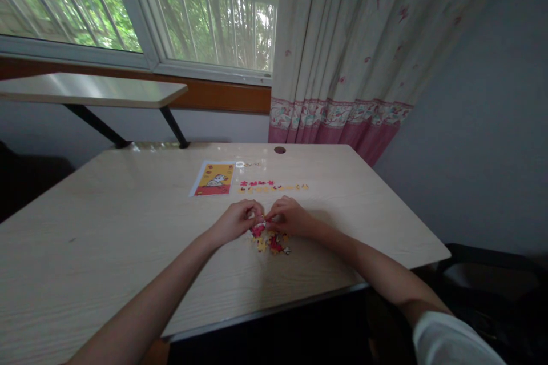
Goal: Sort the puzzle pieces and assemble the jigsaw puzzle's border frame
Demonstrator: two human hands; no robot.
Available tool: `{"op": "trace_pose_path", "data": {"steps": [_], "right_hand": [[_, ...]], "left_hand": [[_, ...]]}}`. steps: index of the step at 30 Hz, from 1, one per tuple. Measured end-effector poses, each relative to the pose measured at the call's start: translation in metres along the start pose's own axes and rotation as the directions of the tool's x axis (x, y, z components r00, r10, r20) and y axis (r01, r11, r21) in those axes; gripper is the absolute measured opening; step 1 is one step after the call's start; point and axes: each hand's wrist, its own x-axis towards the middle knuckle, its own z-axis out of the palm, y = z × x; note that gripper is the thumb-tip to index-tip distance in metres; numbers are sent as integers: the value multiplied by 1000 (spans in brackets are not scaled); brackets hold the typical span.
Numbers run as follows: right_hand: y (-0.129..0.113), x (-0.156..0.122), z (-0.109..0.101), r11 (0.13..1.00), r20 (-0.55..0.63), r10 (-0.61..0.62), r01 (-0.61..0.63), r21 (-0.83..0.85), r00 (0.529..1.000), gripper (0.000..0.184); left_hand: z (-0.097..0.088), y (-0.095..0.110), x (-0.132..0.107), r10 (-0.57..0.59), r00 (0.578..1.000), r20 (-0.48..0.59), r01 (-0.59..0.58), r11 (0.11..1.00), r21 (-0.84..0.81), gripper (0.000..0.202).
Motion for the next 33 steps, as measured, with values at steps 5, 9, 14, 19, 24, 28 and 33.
{"op": "trace_pose_path", "data": {"steps": [5,9,14,19,24,28,33], "right_hand": [[-1,3,-3,999,-113,-9,13,33,994,13],[4,4,-9,999,-124,-38,40,9,992,17],[16,0,-9,997,-40,5,-8,-79,999,17],[17,-3,-7,997,4,-55,55,-59,999,25],[12,-2,-7,996,78,-84,86,-24,993,21],[10,0,-9,996,91,-93,93,12,991,18],[5,0,-11,991,109,-67,54,118,992,10]], "left_hand": [[4,3,2,-95,993,-74,77,973,-216,20],[0,4,2,-102,989,-107,91,990,-105,21],[-7,4,1,51,994,-100,-28,975,219,18],[-7,-3,1,122,993,-1,-116,952,284,14],[-5,-7,0,160,987,34,-163,943,290,14],[-5,-4,0,187,981,42,-191,937,292,12],[-4,0,0,201,979,17,-198,942,272,14]]}}
